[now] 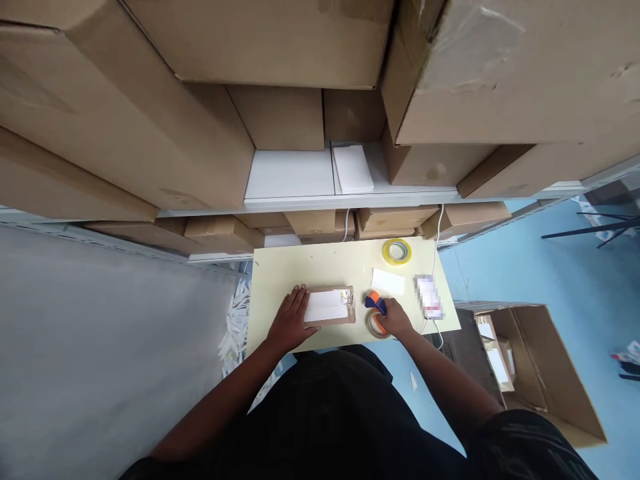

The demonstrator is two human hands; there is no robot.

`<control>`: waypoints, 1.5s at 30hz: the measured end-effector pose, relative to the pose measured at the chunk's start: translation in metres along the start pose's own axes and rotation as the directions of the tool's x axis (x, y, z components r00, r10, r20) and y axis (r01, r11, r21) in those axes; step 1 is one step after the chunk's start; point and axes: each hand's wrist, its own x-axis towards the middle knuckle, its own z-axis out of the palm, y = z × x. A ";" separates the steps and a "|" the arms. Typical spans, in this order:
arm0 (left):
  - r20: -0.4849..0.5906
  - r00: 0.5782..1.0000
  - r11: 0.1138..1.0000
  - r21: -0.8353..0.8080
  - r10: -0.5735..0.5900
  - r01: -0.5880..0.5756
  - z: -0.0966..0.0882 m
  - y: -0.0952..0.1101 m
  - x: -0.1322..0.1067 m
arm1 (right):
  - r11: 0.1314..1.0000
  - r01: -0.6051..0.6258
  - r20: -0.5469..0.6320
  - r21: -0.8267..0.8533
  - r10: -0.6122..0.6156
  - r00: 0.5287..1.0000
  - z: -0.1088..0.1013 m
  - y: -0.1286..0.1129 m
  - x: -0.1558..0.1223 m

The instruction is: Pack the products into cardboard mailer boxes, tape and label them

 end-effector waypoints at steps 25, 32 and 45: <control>0.130 0.813 0.745 -0.340 -0.567 0.574 -0.014 -0.023 0.005 | 0.972 0.163 -0.149 0.167 -0.139 0.979 0.006 -0.145 0.017; 0.164 0.767 0.691 -0.348 -0.620 0.633 -0.009 -0.030 0.003 | 0.997 0.049 -0.361 -0.055 -0.066 0.930 0.011 -0.062 -0.013; 0.242 0.917 0.678 -0.619 -0.316 0.397 -0.034 0.057 -0.022 | 0.995 -0.066 -0.168 0.074 0.078 0.983 0.010 -0.002 -0.008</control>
